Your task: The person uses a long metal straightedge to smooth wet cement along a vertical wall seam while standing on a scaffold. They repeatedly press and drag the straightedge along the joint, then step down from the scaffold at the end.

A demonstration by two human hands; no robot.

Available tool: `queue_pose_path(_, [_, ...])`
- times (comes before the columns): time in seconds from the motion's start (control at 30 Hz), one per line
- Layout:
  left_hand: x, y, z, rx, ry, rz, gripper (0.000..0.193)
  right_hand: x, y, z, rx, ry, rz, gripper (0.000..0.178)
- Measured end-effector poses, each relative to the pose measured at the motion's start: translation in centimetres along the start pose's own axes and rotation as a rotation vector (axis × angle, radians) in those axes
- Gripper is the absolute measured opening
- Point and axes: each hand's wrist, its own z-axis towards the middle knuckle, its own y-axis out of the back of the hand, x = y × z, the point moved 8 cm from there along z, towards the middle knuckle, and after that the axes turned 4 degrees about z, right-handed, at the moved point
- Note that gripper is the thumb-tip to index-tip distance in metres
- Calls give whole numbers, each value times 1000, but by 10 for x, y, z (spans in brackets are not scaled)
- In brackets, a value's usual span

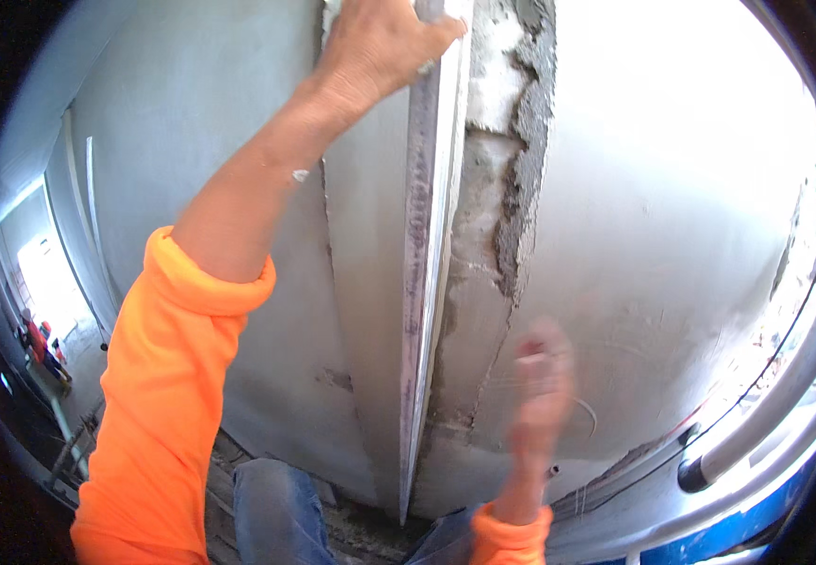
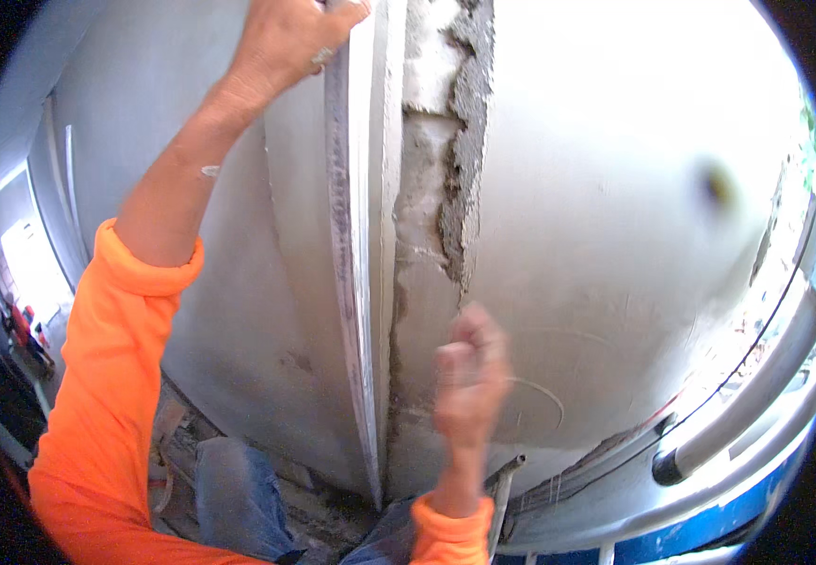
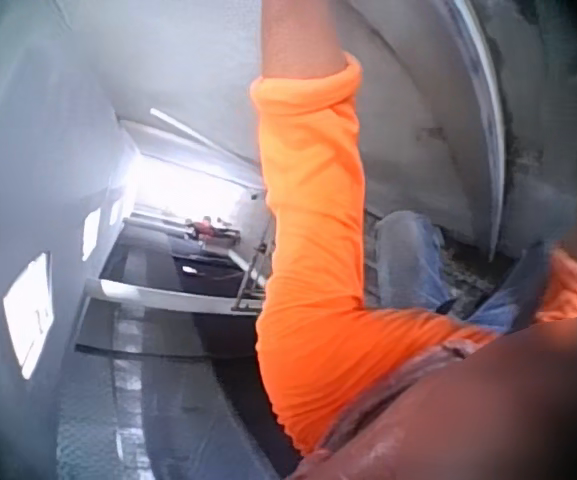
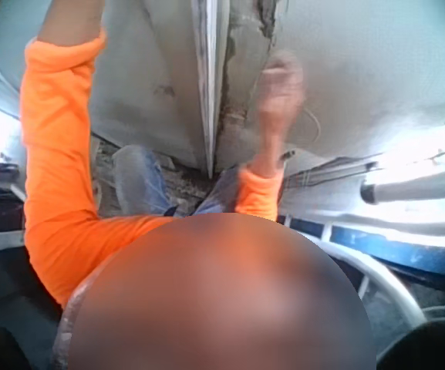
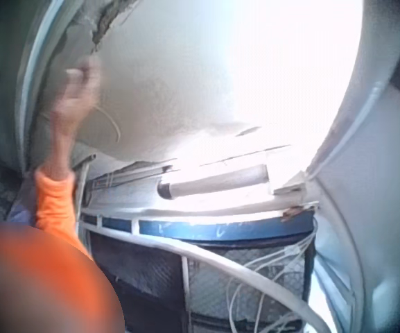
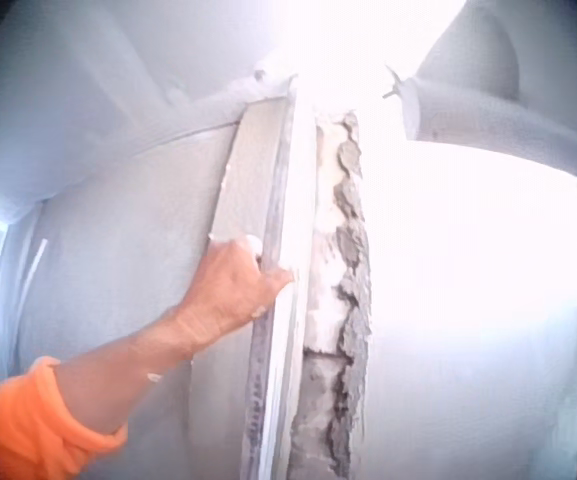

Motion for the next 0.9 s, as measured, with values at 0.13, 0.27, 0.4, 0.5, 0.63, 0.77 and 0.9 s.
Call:
queue_pose_path(0.13, [0, -8, 3, 96, 1, -31, 54, -75, -78, -86, 55, -181, -252, 79])
queue_pose_path(0.27, [8, -10, 7, 100, 119, -63, 54, -99, -95, -120, 86, -119, -413, 80])
queue_pose_path(0.4, [6, -12, 12, 176, 137, -99, 48, -118, -99, -127, 103, -179, -426, 77])
queue_pose_path(0.5, [5, -10, 11, 200, 143, -91, 47, -129, -105, -132, 93, -191, -432, 74])
queue_pose_path(0.63, [6, -9, 8, 174, 149, -87, 48, -135, -110, -135, 84, -159, -424, 70])
queue_pose_path(0.77, [9, -16, 6, 150, 157, -102, 47, -137, -111, -136, 50, -132, -486, 62])
queue_pose_path(0.9, [13, -26, 7, 167, 150, -84, 46, -139, -114, -135, 27, -109, -465, 56])
